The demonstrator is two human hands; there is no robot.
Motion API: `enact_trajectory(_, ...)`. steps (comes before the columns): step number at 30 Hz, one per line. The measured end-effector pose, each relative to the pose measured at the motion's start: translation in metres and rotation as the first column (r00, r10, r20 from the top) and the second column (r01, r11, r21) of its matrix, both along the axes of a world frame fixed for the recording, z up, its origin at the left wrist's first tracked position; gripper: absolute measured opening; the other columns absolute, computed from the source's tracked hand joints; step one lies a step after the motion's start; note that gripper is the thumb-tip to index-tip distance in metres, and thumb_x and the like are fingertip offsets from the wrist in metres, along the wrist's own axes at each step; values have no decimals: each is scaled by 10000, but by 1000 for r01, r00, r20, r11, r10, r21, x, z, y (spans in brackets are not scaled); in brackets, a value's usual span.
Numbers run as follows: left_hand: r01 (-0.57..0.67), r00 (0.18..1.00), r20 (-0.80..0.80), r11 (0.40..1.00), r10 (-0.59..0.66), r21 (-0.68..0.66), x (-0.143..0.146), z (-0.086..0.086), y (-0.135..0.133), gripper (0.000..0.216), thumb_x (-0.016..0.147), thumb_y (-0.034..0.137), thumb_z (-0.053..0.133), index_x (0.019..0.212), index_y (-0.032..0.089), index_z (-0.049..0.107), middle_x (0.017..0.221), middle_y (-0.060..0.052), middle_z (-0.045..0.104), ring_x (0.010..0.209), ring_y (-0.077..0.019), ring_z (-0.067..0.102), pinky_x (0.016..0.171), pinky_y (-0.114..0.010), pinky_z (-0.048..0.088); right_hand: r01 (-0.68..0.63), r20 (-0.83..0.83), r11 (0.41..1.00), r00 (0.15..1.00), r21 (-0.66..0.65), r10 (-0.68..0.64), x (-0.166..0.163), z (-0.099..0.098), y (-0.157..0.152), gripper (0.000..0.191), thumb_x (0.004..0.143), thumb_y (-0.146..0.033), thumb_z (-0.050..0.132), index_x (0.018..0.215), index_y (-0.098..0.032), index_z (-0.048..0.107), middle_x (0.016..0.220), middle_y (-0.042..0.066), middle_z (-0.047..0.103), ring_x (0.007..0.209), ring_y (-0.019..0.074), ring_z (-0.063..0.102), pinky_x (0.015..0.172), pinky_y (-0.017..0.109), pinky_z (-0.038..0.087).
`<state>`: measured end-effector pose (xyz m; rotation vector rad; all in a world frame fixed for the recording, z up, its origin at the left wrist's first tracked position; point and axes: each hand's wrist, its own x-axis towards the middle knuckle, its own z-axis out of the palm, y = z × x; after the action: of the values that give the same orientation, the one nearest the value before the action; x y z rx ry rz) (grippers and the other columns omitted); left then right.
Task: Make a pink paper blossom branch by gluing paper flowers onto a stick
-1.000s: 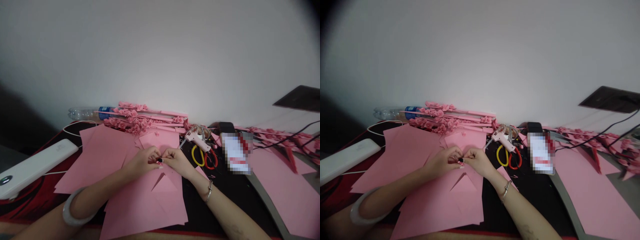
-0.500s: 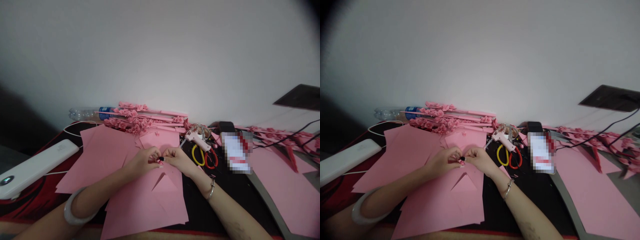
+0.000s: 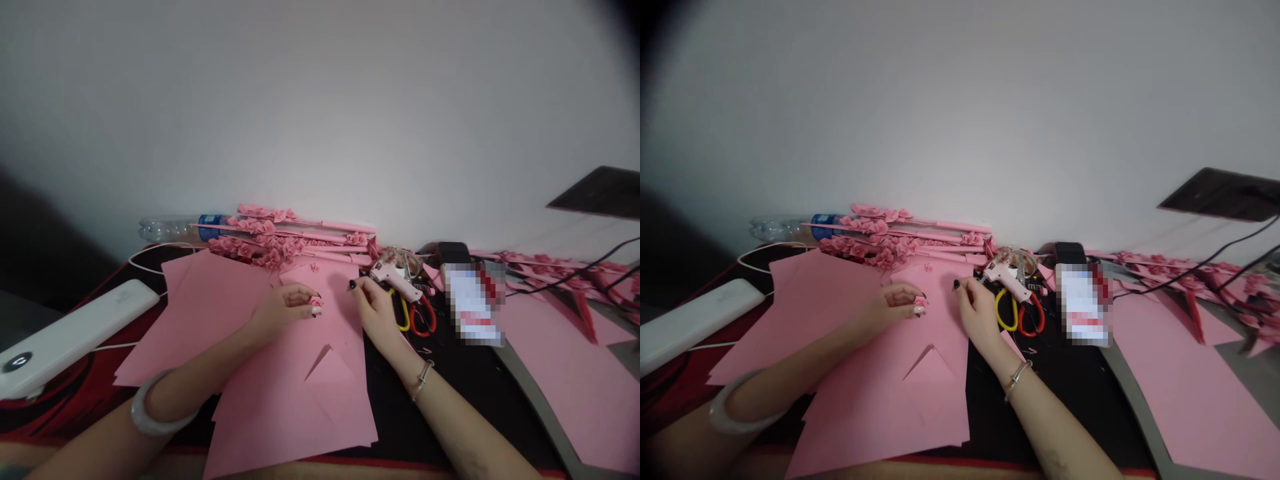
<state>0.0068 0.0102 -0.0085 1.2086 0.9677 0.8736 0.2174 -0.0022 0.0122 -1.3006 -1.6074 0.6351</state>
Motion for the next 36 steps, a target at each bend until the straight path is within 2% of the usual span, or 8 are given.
enact_trajectory(2,-15,1000,12,1000,15,-14,0,1,1,333,624,336,830,849,157,661,868,-65,759,863,-234,724,839,-384,563,112,198,982,970,152,-141,14,8,5,132,885,-238,460,887,-182,580,762,35,585,685,190,536,663,315,421)
enact_trajectory(6,-45,999,18,999,45,-24,1,2,1,324,589,282,856,804,164,645,825,-35,747,856,-222,731,842,-352,551,247,483,922,795,297,-368,45,17,14,269,805,-200,500,1056,-135,574,1066,168,618,1041,316,556,896,443,441)
enact_trajectory(9,-65,998,22,997,66,-30,1,1,2,330,571,275,863,794,169,643,814,-26,741,852,-221,731,813,-330,549,439,615,876,641,197,-460,59,18,13,413,789,-239,534,1183,-113,545,1201,212,580,1147,377,519,914,503,433)
enact_trajectory(12,-67,997,26,997,68,-46,1,1,3,353,573,298,859,828,175,647,834,-30,745,875,-233,731,776,-322,555,545,716,837,564,53,-412,65,16,9,524,782,-278,571,1273,-106,507,1249,229,548,1157,412,521,884,522,446)
enact_trajectory(17,-45,998,32,996,47,-71,0,3,3,374,592,313,850,886,176,664,913,-48,755,951,-246,721,785,-319,563,559,741,827,581,-64,-335,72,9,10,526,812,-246,566,1304,-82,476,1259,233,540,1143,376,565,879,463,473)
enact_trajectory(29,-46,999,-8,995,45,-93,1,4,2,336,624,352,838,831,189,629,858,-31,738,916,-237,723,706,-302,580,555,779,832,509,29,-367,68,5,12,548,827,-196,498,1363,-99,435,1251,224,578,1131,400,569,880,553,444)
enact_trajectory(33,-36,999,6,998,37,-59,1,-1,4,342,561,297,867,784,183,634,786,-6,723,781,-196,709,638,-277,564,529,690,848,598,42,-407,77,1,16,517,832,-213,501,1336,-97,506,1219,222,628,1106,389,595,888,538,454)
enact_trajectory(36,-38,999,16,998,39,-48,0,-5,5,335,553,288,863,770,179,632,777,-6,724,756,-183,697,655,-278,559,479,472,867,738,137,-482,80,2,17,492,836,-245,513,1307,-111,549,1230,187,647,1092,332,613,910,459,470)
